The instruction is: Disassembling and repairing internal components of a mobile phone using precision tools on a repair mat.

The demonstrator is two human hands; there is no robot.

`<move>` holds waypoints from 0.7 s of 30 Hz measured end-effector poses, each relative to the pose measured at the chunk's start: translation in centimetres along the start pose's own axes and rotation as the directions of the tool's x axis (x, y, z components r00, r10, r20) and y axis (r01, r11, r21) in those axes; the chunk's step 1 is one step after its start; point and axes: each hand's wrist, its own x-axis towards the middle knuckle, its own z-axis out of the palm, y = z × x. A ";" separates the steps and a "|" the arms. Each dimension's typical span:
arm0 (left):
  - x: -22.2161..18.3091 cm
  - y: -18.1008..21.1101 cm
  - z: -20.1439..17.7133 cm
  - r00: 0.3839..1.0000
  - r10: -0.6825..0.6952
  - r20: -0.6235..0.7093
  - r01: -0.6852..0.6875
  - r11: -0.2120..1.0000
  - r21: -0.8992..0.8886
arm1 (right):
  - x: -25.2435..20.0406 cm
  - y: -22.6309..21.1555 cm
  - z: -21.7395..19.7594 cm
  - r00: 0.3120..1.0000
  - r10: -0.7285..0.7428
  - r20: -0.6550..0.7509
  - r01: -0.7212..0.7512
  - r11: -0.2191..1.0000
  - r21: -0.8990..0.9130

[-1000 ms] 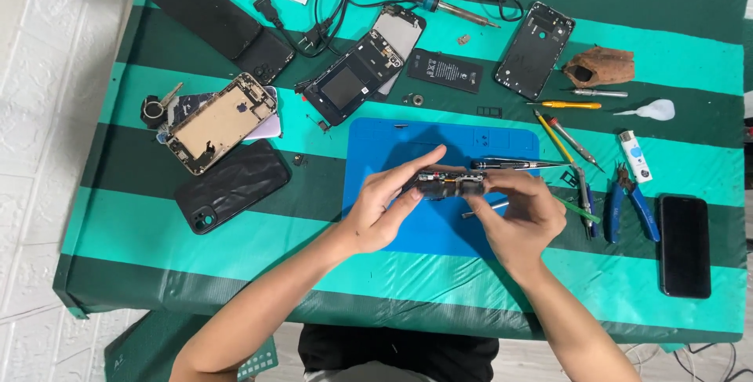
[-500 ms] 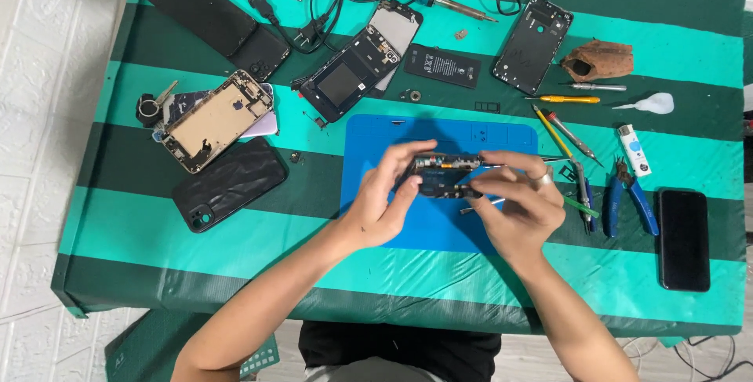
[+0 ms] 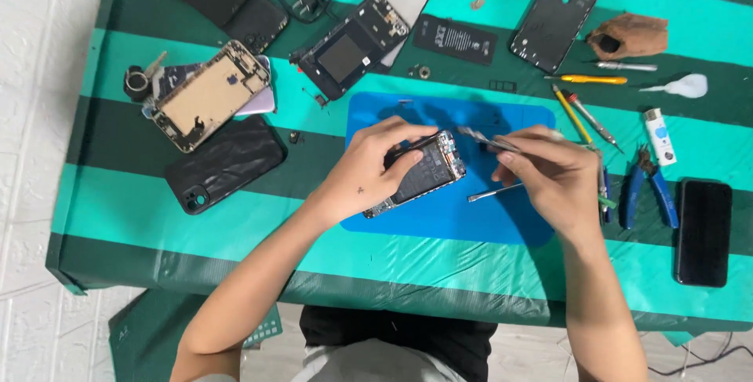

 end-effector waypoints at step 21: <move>0.1 -1.8 -0.1 0.909 0.292 0.298 -0.411 0.755 0.511 | -0.8 0.9 0.6 0.950 0.311 0.014 -0.305 0.921 0.243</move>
